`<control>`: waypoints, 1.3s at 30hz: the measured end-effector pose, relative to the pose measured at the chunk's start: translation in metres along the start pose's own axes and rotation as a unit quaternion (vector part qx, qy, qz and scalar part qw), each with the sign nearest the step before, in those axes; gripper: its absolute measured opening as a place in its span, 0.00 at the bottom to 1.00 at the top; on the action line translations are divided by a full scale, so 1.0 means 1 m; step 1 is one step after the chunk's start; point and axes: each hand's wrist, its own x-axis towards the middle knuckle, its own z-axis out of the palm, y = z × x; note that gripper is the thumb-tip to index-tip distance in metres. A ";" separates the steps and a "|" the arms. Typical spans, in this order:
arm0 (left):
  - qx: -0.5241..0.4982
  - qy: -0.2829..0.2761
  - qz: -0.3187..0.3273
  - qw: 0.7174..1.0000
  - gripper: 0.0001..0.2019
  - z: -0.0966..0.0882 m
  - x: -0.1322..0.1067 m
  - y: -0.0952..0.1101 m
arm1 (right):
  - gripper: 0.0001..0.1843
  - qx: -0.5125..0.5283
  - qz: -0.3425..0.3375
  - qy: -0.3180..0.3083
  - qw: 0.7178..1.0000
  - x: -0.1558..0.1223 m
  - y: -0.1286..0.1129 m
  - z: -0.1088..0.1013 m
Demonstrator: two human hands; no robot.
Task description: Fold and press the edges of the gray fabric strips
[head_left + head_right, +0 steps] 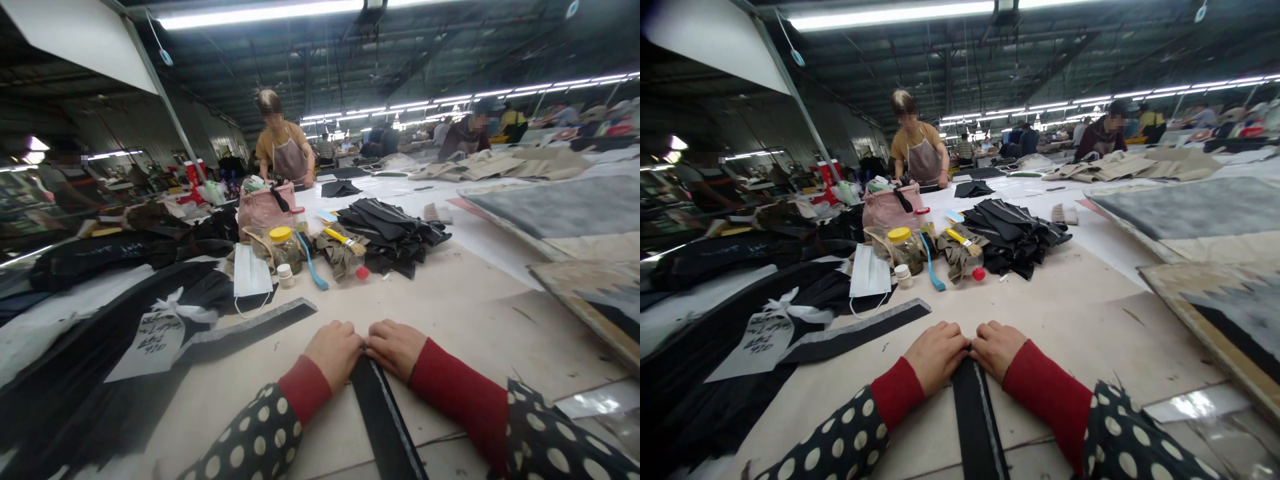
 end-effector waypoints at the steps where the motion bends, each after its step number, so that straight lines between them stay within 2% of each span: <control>1: -0.011 0.003 -0.002 1.000 0.08 0.000 0.000 -0.001 | 0.16 0.014 -0.001 0.003 1.000 -0.001 0.002 0.000; 5: -0.083 0.024 -0.024 0.996 0.07 0.002 0.000 -0.003 | 0.14 0.077 0.005 0.013 0.997 -0.005 0.006 -0.001; 11: -0.149 0.041 -0.073 0.985 0.09 0.005 -0.002 -0.007 | 0.17 0.138 0.066 0.035 0.988 -0.005 -0.002 -0.002; 16: -0.203 0.031 -0.114 0.972 0.12 0.008 0.000 -0.013 | 0.07 0.186 0.123 0.056 0.973 -0.001 -0.008 0.004; 20: -0.243 0.050 -0.097 0.964 0.08 0.012 0.001 -0.014 | 0.06 0.250 0.142 0.059 0.956 0.002 -0.010 0.008; 23: -0.331 0.066 -0.078 0.938 0.04 0.012 0.000 -0.011 | 0.06 0.328 0.164 0.045 0.929 0.002 -0.009 0.006; 25: -0.382 0.079 -0.088 0.916 0.06 0.009 -0.001 -0.008 | 0.09 0.395 0.176 0.024 0.901 0.003 -0.008 0.002; 29: -0.431 0.144 -0.141 0.879 0.09 0.001 0.000 -0.005 | 0.23 0.528 0.178 -0.032 0.830 0.004 -0.005 -0.003; 31: -0.446 0.155 -0.151 0.868 0.10 -0.001 0.001 -0.007 | 0.27 0.570 0.186 -0.050 0.799 0.004 -0.004 -0.003; 35: -0.402 0.165 -0.130 0.891 0.08 -0.004 0.000 -0.010 | 0.32 0.613 0.204 -0.070 0.760 0.003 -0.003 -0.001; 39: -0.362 0.146 -0.095 0.916 0.10 -0.008 -0.001 -0.011 | 0.29 0.617 0.206 -0.079 0.755 0.001 -0.004 -0.001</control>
